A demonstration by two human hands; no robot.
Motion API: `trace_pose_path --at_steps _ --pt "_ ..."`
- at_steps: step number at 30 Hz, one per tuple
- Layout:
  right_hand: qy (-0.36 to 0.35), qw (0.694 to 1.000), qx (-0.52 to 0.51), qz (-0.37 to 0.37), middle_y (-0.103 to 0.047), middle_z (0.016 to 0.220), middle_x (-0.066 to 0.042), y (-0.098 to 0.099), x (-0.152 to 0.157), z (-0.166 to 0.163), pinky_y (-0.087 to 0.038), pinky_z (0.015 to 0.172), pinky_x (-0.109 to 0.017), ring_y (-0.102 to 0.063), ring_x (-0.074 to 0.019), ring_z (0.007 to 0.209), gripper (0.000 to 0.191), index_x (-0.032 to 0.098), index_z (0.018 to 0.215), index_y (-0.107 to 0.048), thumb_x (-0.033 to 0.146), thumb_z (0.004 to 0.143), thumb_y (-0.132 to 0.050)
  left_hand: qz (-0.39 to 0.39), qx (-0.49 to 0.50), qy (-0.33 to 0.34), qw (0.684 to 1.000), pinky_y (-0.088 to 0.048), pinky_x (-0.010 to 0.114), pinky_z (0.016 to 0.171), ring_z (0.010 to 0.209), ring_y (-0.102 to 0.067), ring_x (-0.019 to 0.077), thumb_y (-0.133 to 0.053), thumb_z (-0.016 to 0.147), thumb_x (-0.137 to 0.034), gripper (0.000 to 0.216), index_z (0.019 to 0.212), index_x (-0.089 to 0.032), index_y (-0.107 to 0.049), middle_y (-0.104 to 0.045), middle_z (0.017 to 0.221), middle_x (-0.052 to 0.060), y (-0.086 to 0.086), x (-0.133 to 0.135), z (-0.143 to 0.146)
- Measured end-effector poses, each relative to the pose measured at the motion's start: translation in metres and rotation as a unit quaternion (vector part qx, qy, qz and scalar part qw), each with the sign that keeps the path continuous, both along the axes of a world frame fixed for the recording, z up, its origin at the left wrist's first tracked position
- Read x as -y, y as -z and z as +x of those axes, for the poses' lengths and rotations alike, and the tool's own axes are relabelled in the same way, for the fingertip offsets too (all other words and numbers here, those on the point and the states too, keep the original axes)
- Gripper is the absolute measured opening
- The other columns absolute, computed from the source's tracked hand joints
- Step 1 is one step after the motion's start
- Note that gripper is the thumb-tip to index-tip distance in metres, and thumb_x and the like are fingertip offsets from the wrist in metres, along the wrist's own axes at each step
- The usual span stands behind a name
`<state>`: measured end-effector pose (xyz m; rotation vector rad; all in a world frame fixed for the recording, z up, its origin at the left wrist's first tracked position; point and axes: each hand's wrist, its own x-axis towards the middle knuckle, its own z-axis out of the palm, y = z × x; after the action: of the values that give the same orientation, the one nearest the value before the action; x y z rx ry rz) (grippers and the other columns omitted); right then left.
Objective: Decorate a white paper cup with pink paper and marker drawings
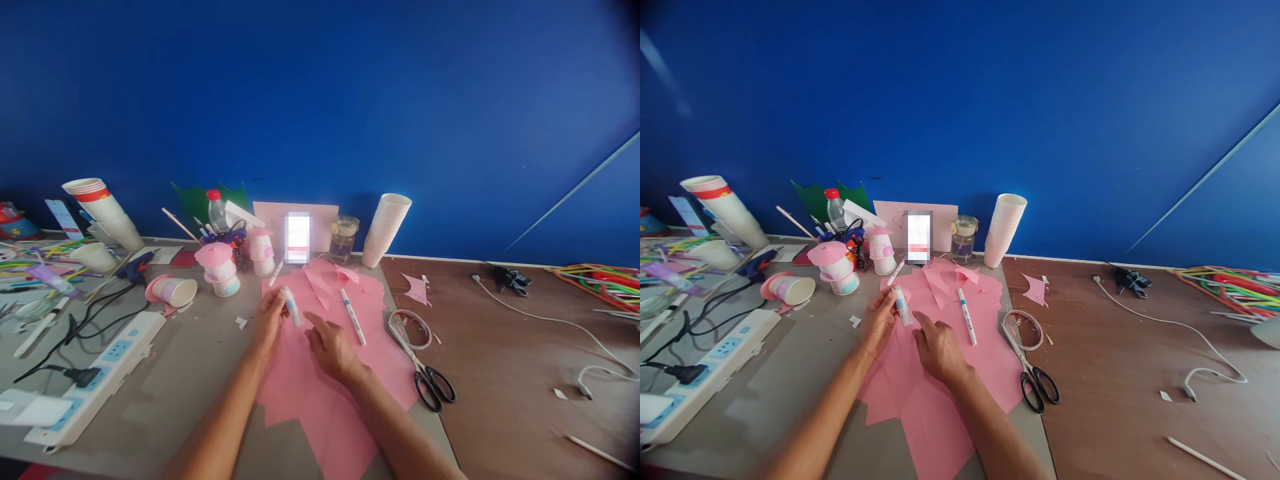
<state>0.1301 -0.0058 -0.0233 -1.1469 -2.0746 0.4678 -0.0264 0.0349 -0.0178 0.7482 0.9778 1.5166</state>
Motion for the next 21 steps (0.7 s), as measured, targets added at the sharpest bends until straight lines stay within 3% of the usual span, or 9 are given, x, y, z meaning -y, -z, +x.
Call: trace_pose_path --at_steps 3,8,14,18,21 --pt "0.047 0.999 -0.014 0.023 -0.073 0.081 -0.008 0.002 -0.003 0.002 -0.048 0.071 -0.033 -0.064 -0.0208 0.073 0.030 0.018 0.099 -0.071 0.024 0.095 -0.042 0.050 -0.157 -0.075 0.983 -0.052 0.028 0.075 0.083 -0.064 0.0166 -0.072 0.075 -0.047 0.042 0.104 -0.017 -0.066 -0.067 0.092 0.006 0.012 -0.006 -0.007" --pt "0.110 0.990 0.033 0.077 -0.063 0.118 -0.015 0.010 -0.006 0.003 -0.048 0.090 -0.043 -0.057 -0.0284 0.108 0.026 0.018 0.107 -0.071 0.022 0.089 -0.053 0.095 -0.281 -0.091 0.951 -0.054 0.033 0.083 0.091 -0.066 0.0190 -0.063 0.083 -0.041 0.035 0.109 -0.019 -0.063 -0.068 0.102 0.009 0.030 -0.010 -0.008" --pt "0.172 0.973 0.148 0.031 -0.052 0.137 -0.013 0.007 -0.011 0.008 -0.029 0.109 -0.059 -0.033 -0.0388 0.136 0.018 0.021 0.090 -0.074 0.023 0.086 -0.057 0.116 -0.348 -0.101 0.925 -0.056 0.035 0.082 0.090 -0.068 0.0196 -0.058 0.086 -0.033 0.025 0.106 -0.018 -0.059 -0.067 0.101 0.009 0.025 -0.005 -0.008" --pt "0.192 0.968 0.159 -0.036 -0.058 0.132 -0.013 0.008 -0.019 0.010 -0.018 0.112 -0.066 -0.032 -0.0411 0.138 0.026 0.019 0.108 -0.069 0.021 0.084 -0.058 0.134 -0.399 -0.123 0.899 -0.056 0.034 0.079 0.085 -0.068 0.0180 -0.057 0.085 -0.027 0.022 0.104 -0.018 -0.057 -0.064 0.104 0.010 0.026 -0.006 -0.007" --pt "0.215 0.975 0.062 0.016 -0.055 0.138 -0.017 0.015 -0.025 0.011 -0.021 0.111 -0.067 -0.038 -0.0389 0.137 0.041 0.014 0.125 -0.059 0.021 0.084 -0.055 0.152 -0.433 -0.130 0.879 -0.057 0.035 0.079 0.088 -0.066 0.0183 -0.055 0.084 -0.022 0.026 0.110 -0.019 -0.057 -0.062 0.107 0.011 0.030 -0.008 -0.007"
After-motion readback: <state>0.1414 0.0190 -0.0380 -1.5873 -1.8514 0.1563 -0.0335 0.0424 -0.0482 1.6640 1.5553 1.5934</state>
